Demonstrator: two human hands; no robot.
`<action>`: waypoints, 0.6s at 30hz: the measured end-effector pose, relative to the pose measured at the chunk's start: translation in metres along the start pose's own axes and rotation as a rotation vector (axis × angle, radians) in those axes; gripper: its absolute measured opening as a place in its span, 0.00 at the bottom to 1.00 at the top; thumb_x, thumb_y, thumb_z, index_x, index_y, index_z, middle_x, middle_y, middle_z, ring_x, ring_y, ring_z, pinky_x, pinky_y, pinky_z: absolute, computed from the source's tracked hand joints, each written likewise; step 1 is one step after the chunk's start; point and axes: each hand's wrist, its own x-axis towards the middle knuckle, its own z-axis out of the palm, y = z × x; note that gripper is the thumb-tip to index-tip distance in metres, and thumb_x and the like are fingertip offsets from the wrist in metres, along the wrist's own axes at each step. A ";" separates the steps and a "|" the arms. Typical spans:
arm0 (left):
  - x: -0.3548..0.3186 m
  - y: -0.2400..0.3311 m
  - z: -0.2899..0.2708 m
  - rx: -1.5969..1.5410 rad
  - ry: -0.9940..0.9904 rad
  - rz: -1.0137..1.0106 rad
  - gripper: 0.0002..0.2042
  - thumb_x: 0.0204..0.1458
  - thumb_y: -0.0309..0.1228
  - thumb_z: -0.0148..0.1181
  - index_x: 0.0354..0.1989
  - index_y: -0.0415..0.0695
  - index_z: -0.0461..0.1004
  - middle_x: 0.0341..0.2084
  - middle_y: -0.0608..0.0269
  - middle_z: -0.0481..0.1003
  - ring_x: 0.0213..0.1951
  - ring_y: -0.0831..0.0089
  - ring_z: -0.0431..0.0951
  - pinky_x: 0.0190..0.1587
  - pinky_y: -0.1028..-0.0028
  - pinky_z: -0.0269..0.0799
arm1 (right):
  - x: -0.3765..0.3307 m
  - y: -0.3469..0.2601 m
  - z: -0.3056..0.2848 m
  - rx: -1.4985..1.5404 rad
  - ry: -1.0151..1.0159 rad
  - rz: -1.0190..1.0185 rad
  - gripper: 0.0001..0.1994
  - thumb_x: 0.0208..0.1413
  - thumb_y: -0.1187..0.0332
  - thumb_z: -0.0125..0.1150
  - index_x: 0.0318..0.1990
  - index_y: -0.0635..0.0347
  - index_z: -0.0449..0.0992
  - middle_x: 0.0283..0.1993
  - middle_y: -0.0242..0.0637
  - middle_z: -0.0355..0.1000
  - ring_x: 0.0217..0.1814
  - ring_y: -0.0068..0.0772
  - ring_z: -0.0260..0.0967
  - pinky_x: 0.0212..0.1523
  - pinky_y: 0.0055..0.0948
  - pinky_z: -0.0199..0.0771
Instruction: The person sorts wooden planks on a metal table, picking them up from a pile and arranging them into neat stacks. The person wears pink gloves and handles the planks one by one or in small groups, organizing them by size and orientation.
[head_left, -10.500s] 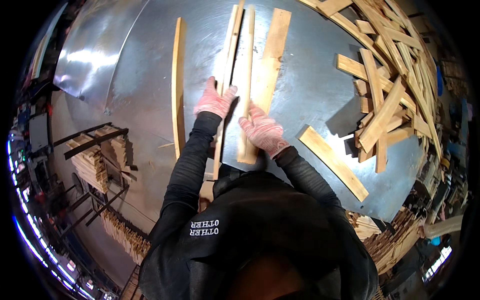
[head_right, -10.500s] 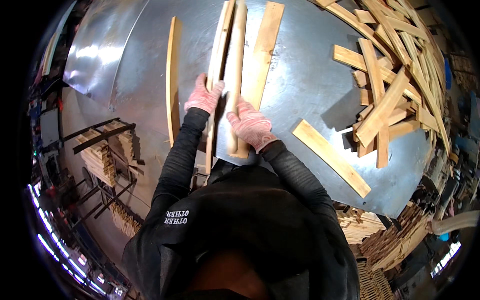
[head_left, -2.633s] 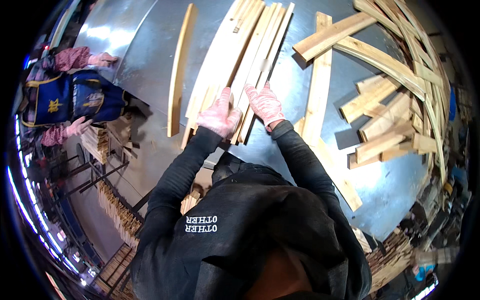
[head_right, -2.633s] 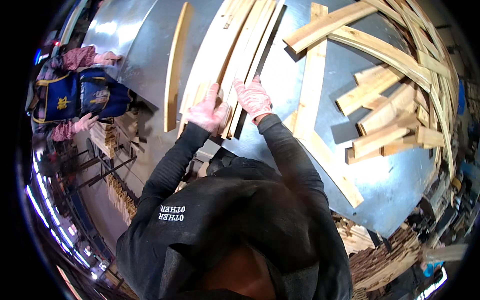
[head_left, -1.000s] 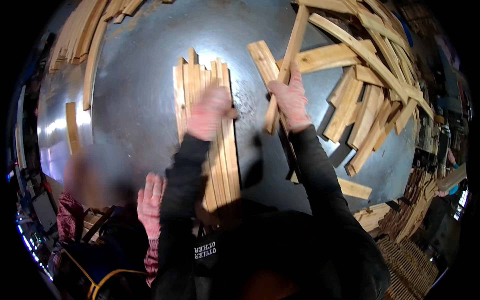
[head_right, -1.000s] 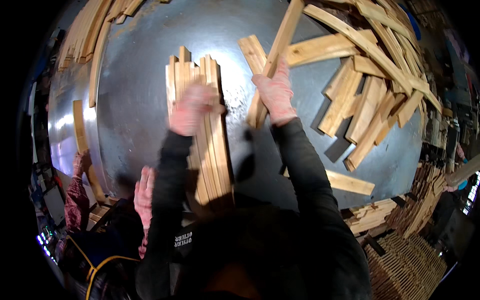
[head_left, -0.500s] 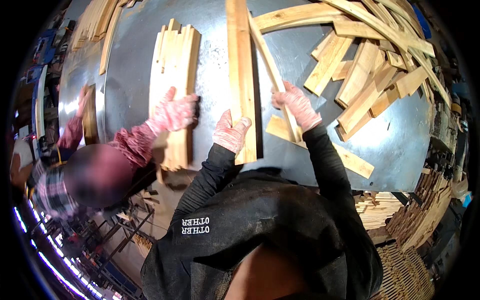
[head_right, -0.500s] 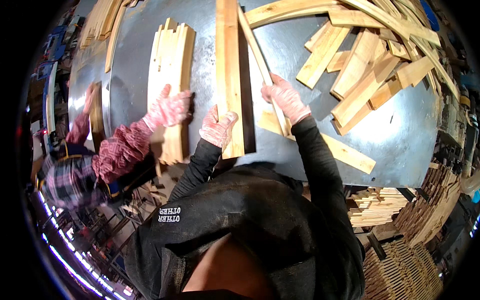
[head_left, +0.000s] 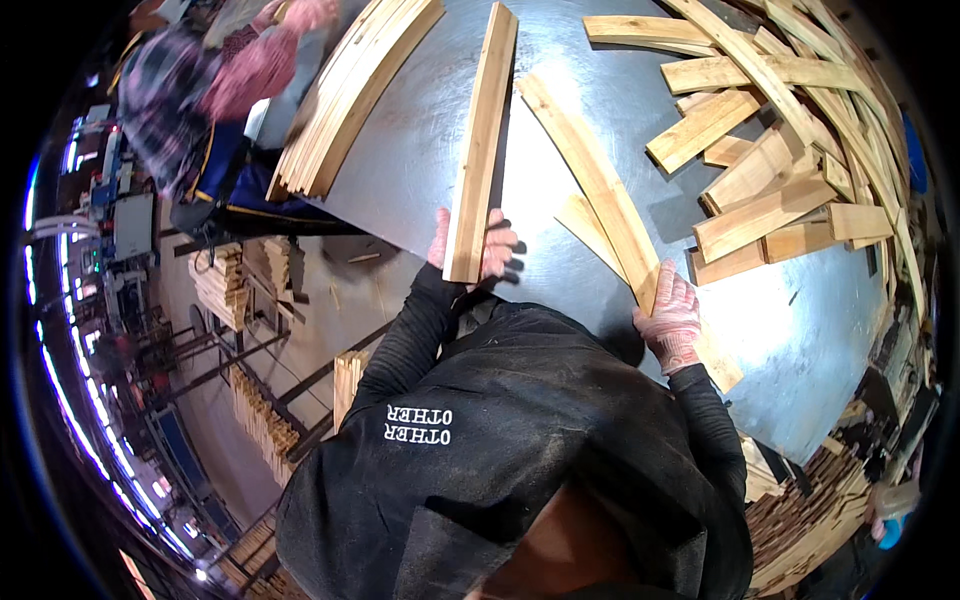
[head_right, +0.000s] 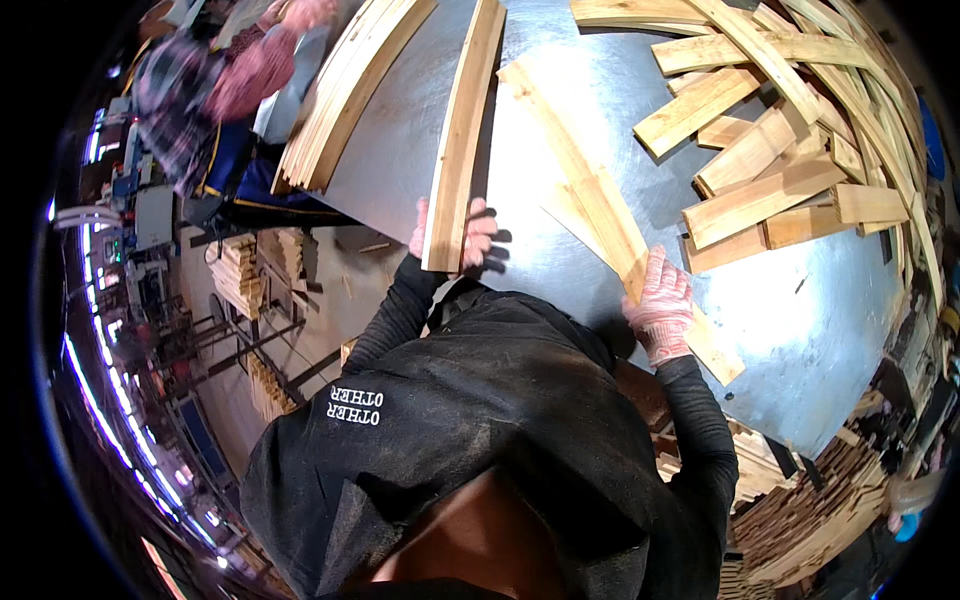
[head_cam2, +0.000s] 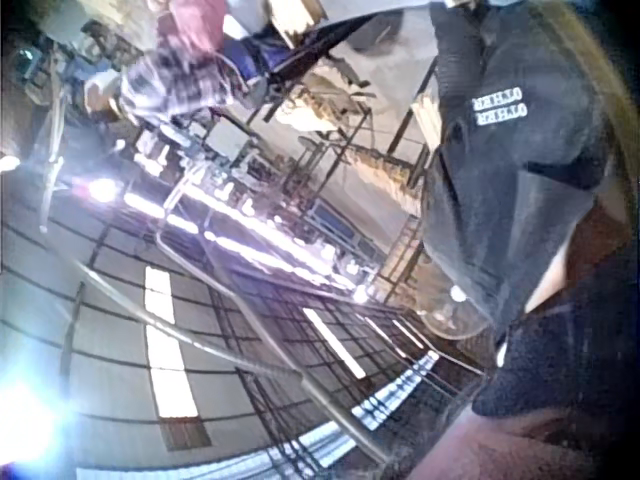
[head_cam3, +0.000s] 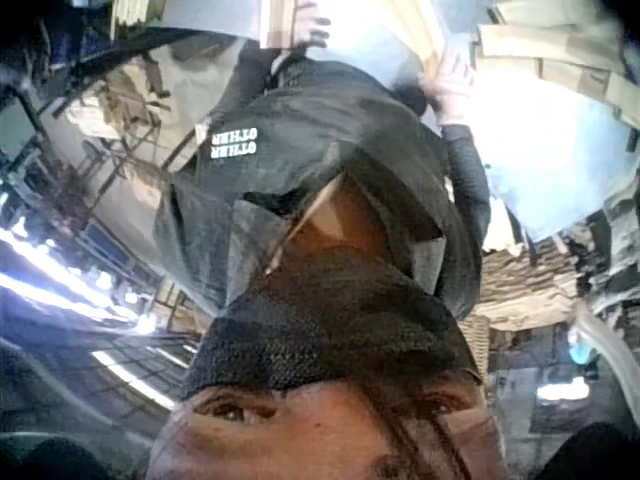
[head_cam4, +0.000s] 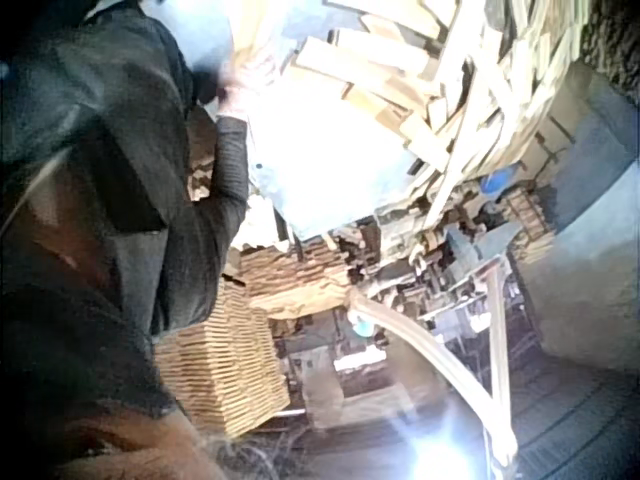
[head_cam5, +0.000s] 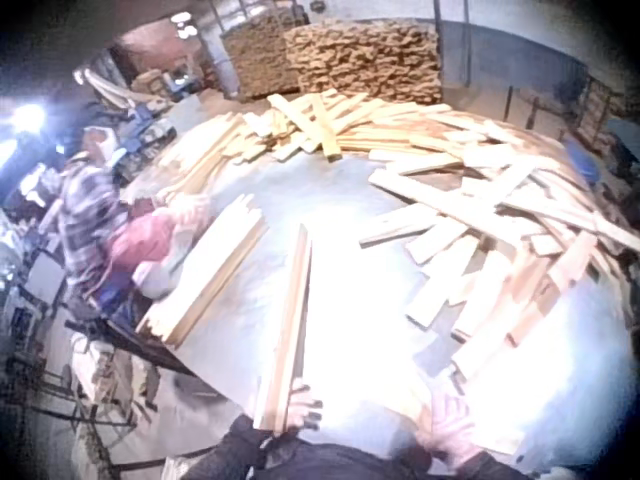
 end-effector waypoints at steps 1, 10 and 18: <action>-0.015 -0.001 0.013 0.014 0.031 -0.053 0.46 0.50 0.70 0.48 0.62 0.37 0.62 0.49 0.30 0.71 0.45 0.44 0.79 0.38 0.56 0.82 | 0.001 0.000 -0.002 -0.033 0.024 -0.049 0.56 0.41 0.49 0.71 0.72 0.64 0.42 0.64 0.52 0.59 0.64 0.53 0.58 0.65 0.43 0.58; -0.035 -0.006 0.025 -0.138 0.418 0.123 0.37 0.50 0.60 0.60 0.53 0.36 0.66 0.31 0.54 0.75 0.25 0.62 0.79 0.20 0.70 0.79 | 0.054 -0.017 -0.075 0.657 -0.177 -0.187 0.48 0.50 0.55 0.69 0.71 0.66 0.46 0.55 0.55 0.69 0.56 0.53 0.69 0.58 0.39 0.70; 0.008 0.031 0.004 1.093 0.758 0.290 0.19 0.55 0.37 0.62 0.50 0.41 0.68 0.30 0.60 0.76 0.25 0.73 0.77 0.27 0.74 0.75 | 0.190 -0.101 -0.111 1.946 -0.692 -0.174 0.34 0.59 0.50 0.59 0.58 0.75 0.62 0.48 0.53 0.72 0.49 0.42 0.76 0.50 0.37 0.81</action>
